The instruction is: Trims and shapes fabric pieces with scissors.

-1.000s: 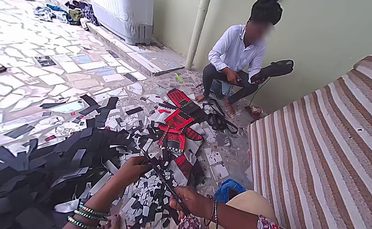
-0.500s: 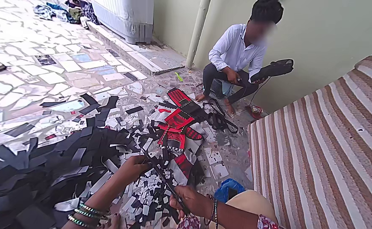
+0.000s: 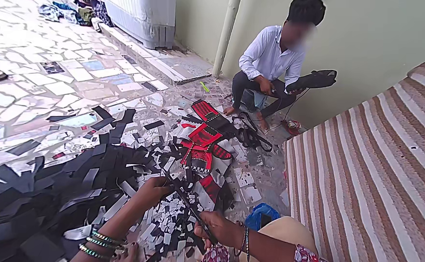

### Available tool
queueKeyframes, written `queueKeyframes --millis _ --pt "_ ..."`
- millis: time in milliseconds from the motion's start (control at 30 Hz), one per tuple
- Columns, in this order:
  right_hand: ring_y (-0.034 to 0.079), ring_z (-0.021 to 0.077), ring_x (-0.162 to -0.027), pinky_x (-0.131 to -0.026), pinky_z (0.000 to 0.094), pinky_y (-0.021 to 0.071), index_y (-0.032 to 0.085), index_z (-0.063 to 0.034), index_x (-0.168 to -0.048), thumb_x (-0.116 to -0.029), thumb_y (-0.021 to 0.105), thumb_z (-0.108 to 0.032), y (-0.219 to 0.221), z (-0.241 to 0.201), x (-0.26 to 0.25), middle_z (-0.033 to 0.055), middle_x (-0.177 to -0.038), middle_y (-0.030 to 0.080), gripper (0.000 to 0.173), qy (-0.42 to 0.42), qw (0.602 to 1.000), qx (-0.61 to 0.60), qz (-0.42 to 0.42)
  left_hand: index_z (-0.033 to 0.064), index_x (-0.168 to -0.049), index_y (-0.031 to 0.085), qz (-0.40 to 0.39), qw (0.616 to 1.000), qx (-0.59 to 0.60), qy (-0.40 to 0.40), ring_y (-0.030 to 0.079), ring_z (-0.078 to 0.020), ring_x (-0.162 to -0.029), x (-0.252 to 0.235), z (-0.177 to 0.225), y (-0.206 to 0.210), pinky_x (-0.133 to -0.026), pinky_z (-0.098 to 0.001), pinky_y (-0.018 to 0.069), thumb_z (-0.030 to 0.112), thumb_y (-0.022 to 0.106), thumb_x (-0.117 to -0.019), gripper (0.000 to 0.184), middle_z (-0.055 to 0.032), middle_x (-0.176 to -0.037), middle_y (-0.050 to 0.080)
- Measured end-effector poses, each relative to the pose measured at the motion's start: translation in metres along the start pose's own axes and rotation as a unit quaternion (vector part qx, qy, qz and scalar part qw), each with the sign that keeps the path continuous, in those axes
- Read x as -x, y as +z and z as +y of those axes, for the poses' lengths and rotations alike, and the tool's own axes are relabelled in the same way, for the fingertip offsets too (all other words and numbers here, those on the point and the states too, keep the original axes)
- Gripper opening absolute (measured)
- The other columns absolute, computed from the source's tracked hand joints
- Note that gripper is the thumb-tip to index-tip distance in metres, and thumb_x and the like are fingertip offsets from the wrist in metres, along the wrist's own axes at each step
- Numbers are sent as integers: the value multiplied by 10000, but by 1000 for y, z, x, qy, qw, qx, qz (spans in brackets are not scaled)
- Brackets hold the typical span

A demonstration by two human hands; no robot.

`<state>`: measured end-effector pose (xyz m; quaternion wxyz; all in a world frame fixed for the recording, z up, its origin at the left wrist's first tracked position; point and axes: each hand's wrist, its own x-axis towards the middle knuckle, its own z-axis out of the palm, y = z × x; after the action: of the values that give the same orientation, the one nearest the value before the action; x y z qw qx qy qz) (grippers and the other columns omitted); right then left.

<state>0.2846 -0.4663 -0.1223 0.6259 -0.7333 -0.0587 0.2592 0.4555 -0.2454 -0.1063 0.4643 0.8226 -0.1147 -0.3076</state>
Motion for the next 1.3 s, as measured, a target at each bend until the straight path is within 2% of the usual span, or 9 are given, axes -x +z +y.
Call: queueKeyframes --millis 267,400,567,667,767,900,1000,1100,1300 --pt "572 62 -592 -602 253 539 556 -23 -1020 -1005 561 -500 -1 0 1 -21 -745 535 477 -5 1000 -7 2 15 -920 667 2 1000 6 5 493 -95 -598 1 4 1 -587 -298 418 127 635 -1010 148 -26 -715 570" --pt "564 15 -575 -588 212 534 566 -65 -1043 -981 577 -534 2 -5 4 -95 -705 527 473 2 999 -36 9 1 -1027 663 -25 999 6 -25 511 -103 -712 13 20 -2 -680 -312 443 148 605 -1033 158 -56 -854 599" --pt "572 12 -572 -580 208 550 561 -108 -1053 -953 586 -601 4 -7 4 -126 -702 530 504 14 998 -58 14 -9 -957 678 -16 1000 23 13 520 -141 -665 3 5 0 -637 -341 442 158 635 -1012 181 -89 -788 608" --pt "572 10 -568 -578 199 546 558 -105 -1050 -958 586 -591 4 -10 6 -124 -696 530 495 18 998 -61 21 -6 -996 681 -35 999 18 -1 537 -145 -713 4 15 -3 -676 -355 449 152 625 -1021 169 -88 -836 626" --pt "575 12 -571 -581 198 548 558 -103 -1055 -945 601 -605 5 -10 5 -123 -701 532 515 19 997 -75 22 17 -940 671 -20 999 30 5 481 -105 -603 3 7 0 -565 -294 389 166 630 -1016 172 -59 -746 592" --pt "566 14 -566 -584 211 541 553 -78 -1056 -993 565 -509 6 -7 4 -115 -690 524 435 8 998 -68 17 19 -917 653 -16 999 51 -14 464 -75 -591 10 14 0 -560 -252 384 139 619 -1028 167 -30 -721 563" --pt "560 20 -558 -578 223 538 556 -66 -1014 -1018 547 -440 5 -3 3 -97 -677 516 373 -12 997 -69 17 13 -980 653 -21 998 57 -27 513 -70 -652 11 19 -1 -619 -254 442 113 595 -1035 129 -28 -792 590" --pt "561 25 -556 -559 216 530 544 -69 -966 -1023 544 -400 6 -3 2 -80 -677 514 336 -9 997 -71 25 26 -969 635 -14 997 68 -23 510 -40 -618 12 20 -1 -582 -213 433 96 587 -1034 107 -1 -772 584" --pt "564 33 -564 -567 224 531 538 -55 -956 -1027 532 -416 8 -1 1 -66 -680 509 368 -15 998 -53 24 20 -964 653 -8 998 56 -21 492 -52 -598 7 10 -1 -572 -234 422 116 611 -1025 121 -7 -747 575"
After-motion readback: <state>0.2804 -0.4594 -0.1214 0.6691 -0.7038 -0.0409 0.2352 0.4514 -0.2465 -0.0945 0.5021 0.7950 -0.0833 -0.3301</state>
